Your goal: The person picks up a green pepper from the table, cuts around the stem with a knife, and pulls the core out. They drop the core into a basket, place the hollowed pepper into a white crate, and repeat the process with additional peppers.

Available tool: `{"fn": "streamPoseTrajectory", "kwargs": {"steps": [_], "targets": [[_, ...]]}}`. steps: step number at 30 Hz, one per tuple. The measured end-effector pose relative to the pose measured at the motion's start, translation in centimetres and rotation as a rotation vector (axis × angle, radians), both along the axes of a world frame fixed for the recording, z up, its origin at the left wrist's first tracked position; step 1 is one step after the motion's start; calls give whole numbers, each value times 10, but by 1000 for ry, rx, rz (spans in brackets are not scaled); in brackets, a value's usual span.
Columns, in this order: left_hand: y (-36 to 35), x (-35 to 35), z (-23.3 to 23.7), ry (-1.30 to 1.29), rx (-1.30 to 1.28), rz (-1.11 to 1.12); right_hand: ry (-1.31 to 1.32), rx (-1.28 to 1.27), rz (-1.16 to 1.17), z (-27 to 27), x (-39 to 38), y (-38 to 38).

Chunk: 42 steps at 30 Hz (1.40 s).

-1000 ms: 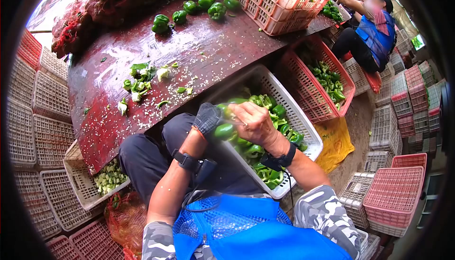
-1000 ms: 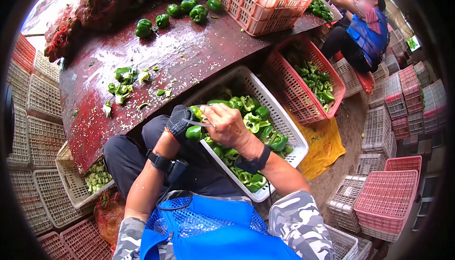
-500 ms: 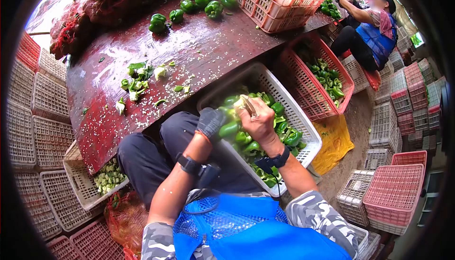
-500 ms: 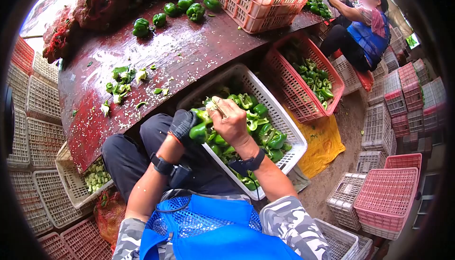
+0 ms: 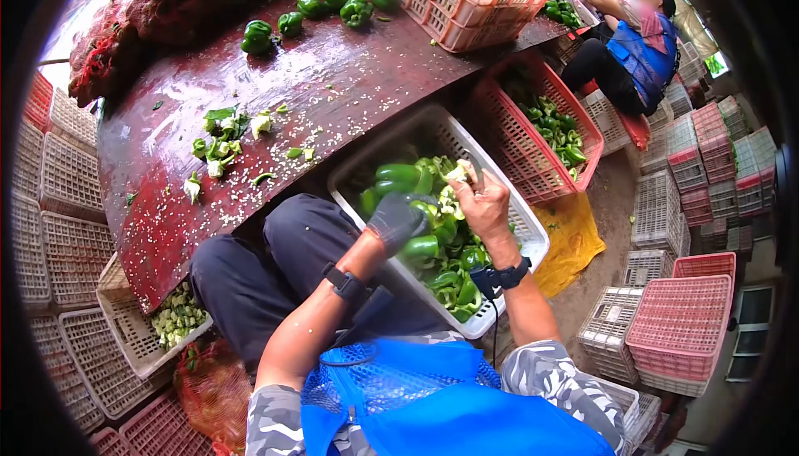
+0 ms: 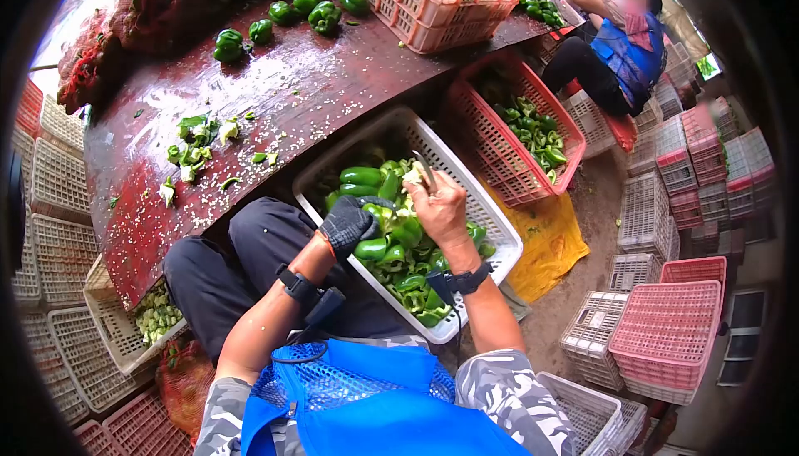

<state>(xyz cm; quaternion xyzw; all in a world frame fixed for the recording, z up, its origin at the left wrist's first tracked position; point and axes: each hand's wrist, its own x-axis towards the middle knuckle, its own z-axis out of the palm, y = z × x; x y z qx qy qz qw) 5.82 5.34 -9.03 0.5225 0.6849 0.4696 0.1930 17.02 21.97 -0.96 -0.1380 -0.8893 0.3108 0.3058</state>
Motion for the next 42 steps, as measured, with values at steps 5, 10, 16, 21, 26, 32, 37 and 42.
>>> {"fn": "streamPoseTrajectory", "kwargs": {"steps": [5,10,16,21,26,32,37,42], "targets": [[26,36,62,-790,-238,-41,-33,172,-119,21,7,36],[27,-6,46,-691,197,148,-126,-142,-49,48,-8,22],[-23,-65,75,-281,132,539,-98,-178,311,41,-93,-71],[-119,-147,84,366,1,742,-110,-330,532,40,-161,-115],[-199,-220,89,247,-207,1241,-59,-206,414,29,-266,-107],[-213,-222,99,183,-80,1426,-145,-32,332,53,-395,-121],[-210,-223,92,197,40,1354,-349,82,74,30,-484,-139],[-212,-224,95,61,39,1317,-500,-16,-18,13,-523,-144]]}}
